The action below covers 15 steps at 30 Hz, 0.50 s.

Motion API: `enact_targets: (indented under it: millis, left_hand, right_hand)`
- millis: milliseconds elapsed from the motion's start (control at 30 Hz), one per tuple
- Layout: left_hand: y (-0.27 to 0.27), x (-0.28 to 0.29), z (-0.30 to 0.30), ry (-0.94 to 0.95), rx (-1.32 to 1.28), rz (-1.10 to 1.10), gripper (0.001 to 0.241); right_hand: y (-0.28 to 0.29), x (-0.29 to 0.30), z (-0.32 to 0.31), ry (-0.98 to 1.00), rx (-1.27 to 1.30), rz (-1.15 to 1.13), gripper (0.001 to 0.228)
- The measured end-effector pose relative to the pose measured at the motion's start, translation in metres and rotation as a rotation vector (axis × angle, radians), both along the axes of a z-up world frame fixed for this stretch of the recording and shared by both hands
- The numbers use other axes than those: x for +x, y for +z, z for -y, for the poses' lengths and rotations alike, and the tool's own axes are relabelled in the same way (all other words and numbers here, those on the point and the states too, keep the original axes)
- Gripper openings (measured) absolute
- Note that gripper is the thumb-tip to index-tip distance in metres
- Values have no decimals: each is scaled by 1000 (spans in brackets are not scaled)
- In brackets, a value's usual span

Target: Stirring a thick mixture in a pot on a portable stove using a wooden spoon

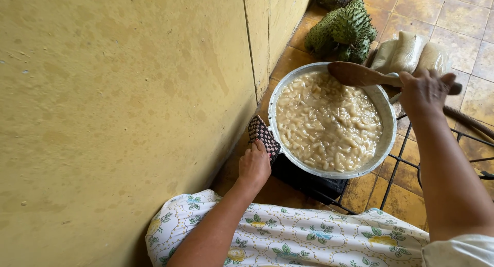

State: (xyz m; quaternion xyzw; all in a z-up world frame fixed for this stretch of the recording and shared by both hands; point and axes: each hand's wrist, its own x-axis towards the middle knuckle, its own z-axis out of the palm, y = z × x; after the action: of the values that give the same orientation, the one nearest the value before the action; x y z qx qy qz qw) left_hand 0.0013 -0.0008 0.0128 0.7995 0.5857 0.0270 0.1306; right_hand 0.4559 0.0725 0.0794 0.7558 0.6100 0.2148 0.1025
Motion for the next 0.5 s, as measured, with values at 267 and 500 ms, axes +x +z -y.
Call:
enact_targets:
  millis: [267, 500]
  left_hand:
    - [-1, 0, -2, -56, 34, -39, 59]
    - [-12, -2, 2, -70, 127, -56, 67]
  right_hand:
    - [58, -81, -30, 350, -40, 151, 30]
    - [119, -81, -25, 313, -152, 345, 30]
